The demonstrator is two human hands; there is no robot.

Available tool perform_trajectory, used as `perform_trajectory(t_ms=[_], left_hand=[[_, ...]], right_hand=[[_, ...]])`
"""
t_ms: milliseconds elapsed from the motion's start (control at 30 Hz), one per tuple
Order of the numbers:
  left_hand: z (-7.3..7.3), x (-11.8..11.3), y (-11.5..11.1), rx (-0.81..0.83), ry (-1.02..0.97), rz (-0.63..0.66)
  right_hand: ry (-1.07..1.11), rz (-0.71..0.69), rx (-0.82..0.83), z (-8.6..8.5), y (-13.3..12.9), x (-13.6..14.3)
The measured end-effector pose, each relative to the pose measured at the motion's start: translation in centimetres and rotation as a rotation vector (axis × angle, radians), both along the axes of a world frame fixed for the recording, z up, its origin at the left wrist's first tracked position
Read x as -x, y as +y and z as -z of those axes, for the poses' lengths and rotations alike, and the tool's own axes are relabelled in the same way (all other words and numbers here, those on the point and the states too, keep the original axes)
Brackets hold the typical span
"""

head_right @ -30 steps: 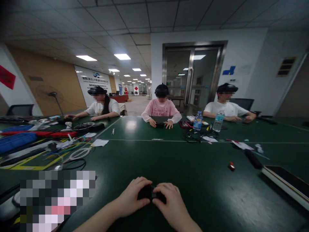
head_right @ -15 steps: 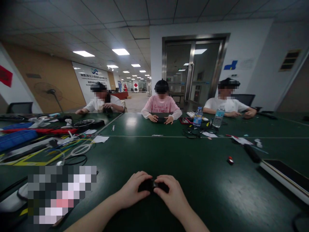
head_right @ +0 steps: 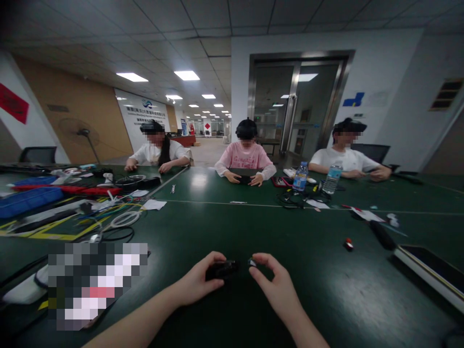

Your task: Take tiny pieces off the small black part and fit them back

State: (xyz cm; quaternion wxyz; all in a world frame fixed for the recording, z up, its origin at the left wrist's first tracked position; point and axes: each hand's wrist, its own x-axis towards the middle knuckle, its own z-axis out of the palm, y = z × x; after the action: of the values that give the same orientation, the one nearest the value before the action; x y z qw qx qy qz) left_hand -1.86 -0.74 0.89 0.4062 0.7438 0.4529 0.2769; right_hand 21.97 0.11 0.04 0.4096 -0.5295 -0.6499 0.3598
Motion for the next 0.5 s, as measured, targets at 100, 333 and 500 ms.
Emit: perform_trajectory(t_ms=[100,333,500], left_hand=[[-0.3,0.1,-0.1,0.052,-0.082,0.017],[-0.5,-0.3,0.3,0.177,-0.269,0.01],[-0.2,-1.0,0.3,0.362,-0.485,0.047]], right_hand=[[0.11,0.044,0.013,0.0,0.4,-0.8],[0.523,0.149,0.11,-0.7,0.3,-1.3],[0.779,0.146,0.167,-0.8,0.3,-1.3]])
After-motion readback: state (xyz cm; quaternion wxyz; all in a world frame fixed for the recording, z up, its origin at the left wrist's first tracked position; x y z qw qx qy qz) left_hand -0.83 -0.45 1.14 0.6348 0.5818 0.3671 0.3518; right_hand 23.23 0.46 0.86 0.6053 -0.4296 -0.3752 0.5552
